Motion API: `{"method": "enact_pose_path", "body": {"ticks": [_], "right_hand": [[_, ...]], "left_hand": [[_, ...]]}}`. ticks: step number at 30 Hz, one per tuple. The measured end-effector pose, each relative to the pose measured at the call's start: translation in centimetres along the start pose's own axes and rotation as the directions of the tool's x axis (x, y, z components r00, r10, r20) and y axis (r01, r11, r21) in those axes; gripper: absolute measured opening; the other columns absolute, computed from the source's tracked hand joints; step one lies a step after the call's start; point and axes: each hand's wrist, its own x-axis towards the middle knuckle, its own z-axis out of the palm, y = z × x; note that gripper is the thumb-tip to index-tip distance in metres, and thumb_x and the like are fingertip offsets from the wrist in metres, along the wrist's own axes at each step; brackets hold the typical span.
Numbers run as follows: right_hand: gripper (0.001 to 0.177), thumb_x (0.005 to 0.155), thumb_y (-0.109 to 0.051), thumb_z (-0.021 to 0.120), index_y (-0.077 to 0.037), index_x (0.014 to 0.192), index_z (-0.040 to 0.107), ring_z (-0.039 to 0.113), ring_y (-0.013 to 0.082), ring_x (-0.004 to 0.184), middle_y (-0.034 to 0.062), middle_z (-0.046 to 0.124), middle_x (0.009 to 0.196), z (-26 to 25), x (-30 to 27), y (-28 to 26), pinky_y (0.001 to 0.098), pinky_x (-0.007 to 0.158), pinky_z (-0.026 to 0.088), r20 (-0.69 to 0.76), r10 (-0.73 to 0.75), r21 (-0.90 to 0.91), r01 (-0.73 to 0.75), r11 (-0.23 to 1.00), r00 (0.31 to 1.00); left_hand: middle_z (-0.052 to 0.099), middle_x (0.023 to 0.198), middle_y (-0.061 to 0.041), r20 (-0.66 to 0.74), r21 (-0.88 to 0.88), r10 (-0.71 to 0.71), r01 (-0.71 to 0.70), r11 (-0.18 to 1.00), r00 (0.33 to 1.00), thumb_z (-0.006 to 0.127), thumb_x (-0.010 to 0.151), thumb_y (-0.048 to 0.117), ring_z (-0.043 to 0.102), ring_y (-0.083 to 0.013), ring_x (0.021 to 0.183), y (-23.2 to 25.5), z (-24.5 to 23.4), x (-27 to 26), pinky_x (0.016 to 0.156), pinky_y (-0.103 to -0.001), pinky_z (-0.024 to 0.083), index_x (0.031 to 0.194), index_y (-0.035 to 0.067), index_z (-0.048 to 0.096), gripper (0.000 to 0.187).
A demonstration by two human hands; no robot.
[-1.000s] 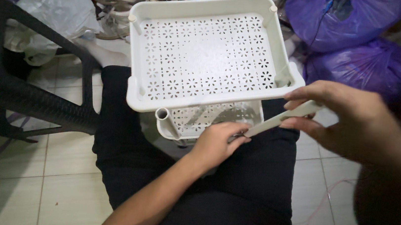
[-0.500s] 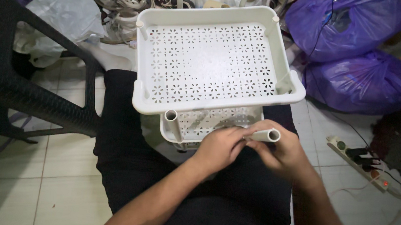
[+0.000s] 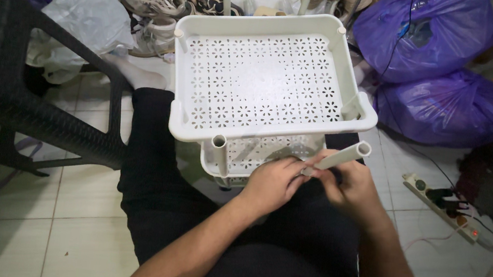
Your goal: The person assembles a two-tier white plastic storage rack by inserting vertical support poles into the bottom tray, stacking the top tray, and securing the structure with horizontal crossbars. The person handles plastic trays, support poles, and crossbars by hand.
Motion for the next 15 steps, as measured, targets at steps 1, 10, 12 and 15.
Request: {"method": "enact_pose_path", "body": {"ticks": [1,10,12,15], "right_hand": [[0.019,0.092,0.004,0.067,-0.003,0.109,0.065,0.076,0.0167,0.087,0.0071,0.076,0.100,0.1,-0.1,0.2,0.0290,0.078,0.061,-0.011,-0.048,-0.004,0.048,0.999,0.999],[0.018,0.088,0.007,0.069,-0.003,0.103,0.067,0.074,0.0170,0.090,0.0083,0.075,0.102,0.9,-0.4,0.1,0.0296,0.081,0.060,-0.118,-0.062,-0.024,0.060,0.998,0.991],[0.017,0.089,0.006,0.069,-0.002,0.104,0.067,0.074,0.0159,0.089,0.0086,0.075,0.100,1.1,-0.5,-0.1,0.0287,0.080,0.060,-0.150,0.005,0.014,-0.003,1.000,0.989],[0.017,0.091,0.004,0.071,-0.001,0.107,0.069,0.073,0.0150,0.086,0.0092,0.076,0.098,1.4,-0.7,-0.3,0.0277,0.078,0.058,-0.192,0.076,0.037,-0.070,0.997,0.979]], "left_hand": [[0.070,0.101,-0.009,0.002,0.007,-0.004,0.004,1.000,1.000,0.070,0.094,0.022,0.070,-0.0322,0.087,0.0,0.1,-0.1,0.076,-0.042,0.058,0.116,0.011,0.069,0.025],[0.071,0.102,-0.009,0.004,0.032,-0.007,0.007,0.999,1.000,0.069,0.096,0.025,0.070,-0.0318,0.089,-0.3,0.4,-0.2,0.076,-0.043,0.057,0.115,0.011,0.069,0.023],[0.071,0.103,-0.009,0.008,0.046,-0.005,0.005,0.999,1.000,0.069,0.096,0.025,0.070,-0.0320,0.090,-0.3,0.4,-0.2,0.076,-0.043,0.057,0.115,0.012,0.069,0.024],[0.071,0.104,-0.009,0.005,0.051,0.007,-0.008,0.999,1.000,0.069,0.095,0.025,0.069,-0.0330,0.090,-0.4,0.4,-0.2,0.076,-0.044,0.057,0.118,0.012,0.069,0.026]]}}
